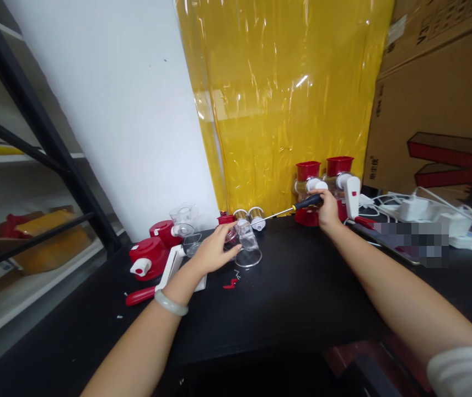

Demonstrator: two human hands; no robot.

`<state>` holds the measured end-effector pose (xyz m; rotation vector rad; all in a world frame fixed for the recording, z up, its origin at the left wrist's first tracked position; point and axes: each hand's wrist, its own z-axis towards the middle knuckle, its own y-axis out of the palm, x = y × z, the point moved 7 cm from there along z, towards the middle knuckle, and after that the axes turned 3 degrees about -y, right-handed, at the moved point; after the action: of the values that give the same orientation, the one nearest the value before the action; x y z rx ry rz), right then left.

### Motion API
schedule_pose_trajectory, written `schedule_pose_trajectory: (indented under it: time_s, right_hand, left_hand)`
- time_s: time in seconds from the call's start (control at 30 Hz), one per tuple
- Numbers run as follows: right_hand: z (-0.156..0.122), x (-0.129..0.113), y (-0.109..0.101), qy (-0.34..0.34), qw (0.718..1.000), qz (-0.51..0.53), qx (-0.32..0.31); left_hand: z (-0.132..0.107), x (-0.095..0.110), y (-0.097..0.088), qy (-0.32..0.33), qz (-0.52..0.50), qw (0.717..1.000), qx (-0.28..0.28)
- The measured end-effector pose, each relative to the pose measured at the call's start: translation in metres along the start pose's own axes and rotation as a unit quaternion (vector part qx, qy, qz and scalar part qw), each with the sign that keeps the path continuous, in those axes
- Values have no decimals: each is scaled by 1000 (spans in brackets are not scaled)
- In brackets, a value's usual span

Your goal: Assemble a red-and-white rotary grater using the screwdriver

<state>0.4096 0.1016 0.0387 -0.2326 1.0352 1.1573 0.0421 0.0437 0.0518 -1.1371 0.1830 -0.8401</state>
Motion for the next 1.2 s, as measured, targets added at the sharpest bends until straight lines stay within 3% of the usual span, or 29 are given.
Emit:
schedule_pose_trajectory:
  time_s: [0.17, 0.5, 0.7, 0.9, 1.2]
  right_hand:
    - [-2, 0, -2, 20, 999, 16, 32]
    - [-3, 1, -4, 20, 996, -70, 42]
    - [-5, 3, 1, 51, 998, -12, 21]
    - [-4, -1, 2, 41, 999, 4, 25]
    - [-5, -2, -1, 30, 997, -60, 37]
  left_hand:
    - [0, 2, -1, 7, 2, 1000, 2]
    - [1, 2, -1, 3, 1, 1000, -1]
    - [1, 0, 0, 8, 6, 1000, 4]
    - [0, 0, 1, 8, 6, 1000, 1]
    - [0, 1, 0, 11, 4, 1000, 3]
